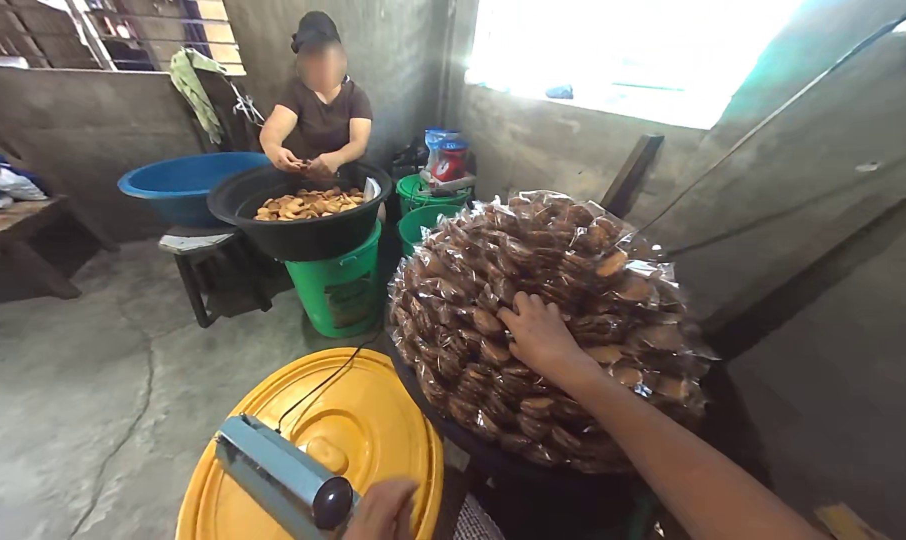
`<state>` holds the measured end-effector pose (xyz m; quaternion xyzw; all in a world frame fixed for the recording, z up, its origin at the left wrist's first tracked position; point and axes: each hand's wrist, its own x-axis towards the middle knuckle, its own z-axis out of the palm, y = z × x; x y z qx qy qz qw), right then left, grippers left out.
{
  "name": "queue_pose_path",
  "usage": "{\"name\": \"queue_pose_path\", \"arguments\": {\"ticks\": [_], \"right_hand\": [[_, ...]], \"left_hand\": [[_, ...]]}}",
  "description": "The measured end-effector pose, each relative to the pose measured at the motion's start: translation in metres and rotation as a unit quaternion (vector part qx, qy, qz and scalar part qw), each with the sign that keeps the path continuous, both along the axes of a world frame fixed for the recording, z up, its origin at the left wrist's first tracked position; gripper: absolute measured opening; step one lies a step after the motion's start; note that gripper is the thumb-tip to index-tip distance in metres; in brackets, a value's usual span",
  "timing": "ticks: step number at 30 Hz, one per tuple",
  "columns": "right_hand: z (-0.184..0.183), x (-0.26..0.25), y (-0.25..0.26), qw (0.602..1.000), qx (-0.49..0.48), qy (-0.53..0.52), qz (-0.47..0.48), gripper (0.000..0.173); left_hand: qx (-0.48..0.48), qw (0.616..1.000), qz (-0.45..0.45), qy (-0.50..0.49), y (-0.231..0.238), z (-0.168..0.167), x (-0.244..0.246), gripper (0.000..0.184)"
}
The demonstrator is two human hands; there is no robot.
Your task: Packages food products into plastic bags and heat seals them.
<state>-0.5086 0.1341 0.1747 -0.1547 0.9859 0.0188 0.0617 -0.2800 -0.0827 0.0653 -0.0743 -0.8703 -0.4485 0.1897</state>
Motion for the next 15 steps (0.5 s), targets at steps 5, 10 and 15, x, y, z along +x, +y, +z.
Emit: {"name": "queue_pose_path", "arguments": {"ticks": [5, 10, 15], "right_hand": [[-0.023, -0.004, 0.019, 0.966, -0.153, 0.173, 0.113, 0.021], [-0.024, -0.003, 0.028, 0.862, -0.314, 0.360, 0.169, 0.019], [0.001, 0.035, 0.007, 0.783, -0.355, 0.410, 0.305, 0.032]], "left_hand": [[-0.011, 0.994, -0.097, 0.053, 0.040, 0.063, -0.145, 0.049], [0.010, 0.998, -0.058, 0.007, 0.072, 0.059, -0.186, 0.070], [0.177, 0.967, -0.069, 0.172, 0.082, 0.044, -0.153, 0.088]]}}
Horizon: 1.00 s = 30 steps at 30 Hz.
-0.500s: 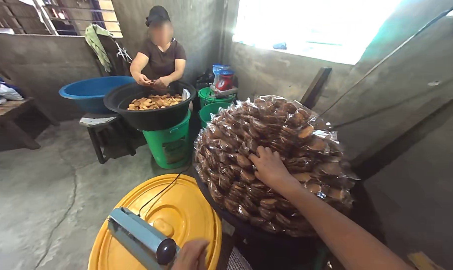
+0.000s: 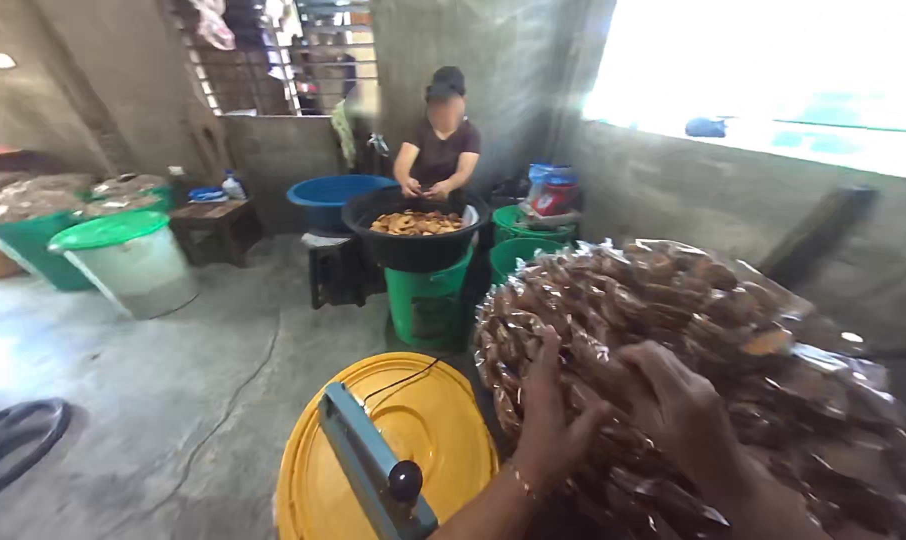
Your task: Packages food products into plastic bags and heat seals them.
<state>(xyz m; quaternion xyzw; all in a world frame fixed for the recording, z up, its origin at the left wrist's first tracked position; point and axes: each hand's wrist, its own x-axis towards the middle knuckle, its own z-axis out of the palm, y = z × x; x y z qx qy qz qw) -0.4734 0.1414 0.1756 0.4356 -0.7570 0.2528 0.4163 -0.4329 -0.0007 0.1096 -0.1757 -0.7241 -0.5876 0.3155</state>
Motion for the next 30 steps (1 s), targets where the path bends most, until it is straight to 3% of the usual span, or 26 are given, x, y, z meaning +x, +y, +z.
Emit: {"name": "queue_pose_path", "arguments": {"ticks": [2, 5, 6, 9, 10, 11, 12, 15, 17, 19, 21, 23, 24, 25, 27, 30], "right_hand": [[0.003, 0.035, -0.012, 0.983, 0.024, -0.142, 0.118, 0.034], [-0.033, 0.076, -0.038, 0.876, -0.007, -0.432, 0.215, 0.023], [-0.056, 0.088, -0.048, 0.827, -0.029, -0.522, 0.206, 0.017], [-0.121, 0.118, -0.075, 0.619, -0.037, -0.775, 0.124, 0.015], [-0.141, 0.125, -0.085, 0.573, -0.020, -0.813, 0.098, 0.019], [-0.160, 0.130, -0.096, 0.562, 0.007, -0.823, 0.080, 0.020], [-0.173, 0.133, -0.108, 0.582, 0.036, -0.809, 0.073, 0.023], [-0.192, 0.118, -0.151, 0.733, 0.100, -0.667, 0.084, 0.022], [-0.202, 0.104, -0.177, 0.788, 0.107, -0.597, 0.104, 0.035], [-0.214, 0.091, -0.194, 0.772, 0.101, -0.615, 0.122, 0.045], [-0.212, 0.068, -0.211, 0.771, 0.126, -0.613, 0.119, 0.043], [-0.174, 0.049, -0.223, 0.748, 0.165, -0.632, 0.119, 0.040], [-0.151, 0.043, -0.224, 0.713, 0.193, -0.656, 0.154, 0.043], [-0.132, 0.041, -0.222, 0.680, 0.240, -0.664, 0.198, 0.047], [-0.109, 0.048, -0.220, 0.655, 0.385, -0.610, 0.227, 0.059], [-0.112, 0.077, -0.221, 0.679, 0.507, -0.521, 0.104, 0.073]], "left_hand": [[0.102, 0.990, -0.096, -0.020, -0.009, -0.001, 0.042, 0.087], [0.269, 0.932, -0.153, -0.190, -0.029, -0.032, 0.115, 0.085], [0.314, 0.907, -0.130, -0.249, -0.034, -0.052, 0.139, 0.080], [0.396, 0.840, 0.000, -0.371, -0.053, -0.097, 0.194, 0.063], [0.400, 0.829, 0.037, -0.388, -0.060, -0.108, 0.205, 0.061], [0.395, 0.825, 0.070, -0.399, -0.067, -0.118, 0.212, 0.061], [0.383, 0.823, 0.104, -0.406, -0.073, -0.126, 0.216, 0.059], [0.332, 0.822, 0.212, -0.410, -0.099, -0.142, 0.204, 0.057], [0.301, 0.818, 0.276, -0.405, -0.119, -0.151, 0.186, 0.058], [0.273, 0.811, 0.318, -0.408, -0.135, -0.158, 0.173, 0.057], [0.268, 0.811, 0.328, -0.405, -0.148, -0.159, 0.163, 0.057], [0.268, 0.813, 0.324, -0.402, -0.161, -0.156, 0.156, 0.058], [0.269, 0.813, 0.321, -0.404, -0.169, -0.155, 0.152, 0.059], [0.272, 0.811, 0.319, -0.407, -0.176, -0.154, 0.149, 0.060], [0.276, 0.806, 0.320, -0.414, -0.188, -0.153, 0.146, 0.061], [0.263, 0.813, 0.304, -0.420, -0.197, -0.149, 0.138, 0.061]]}}
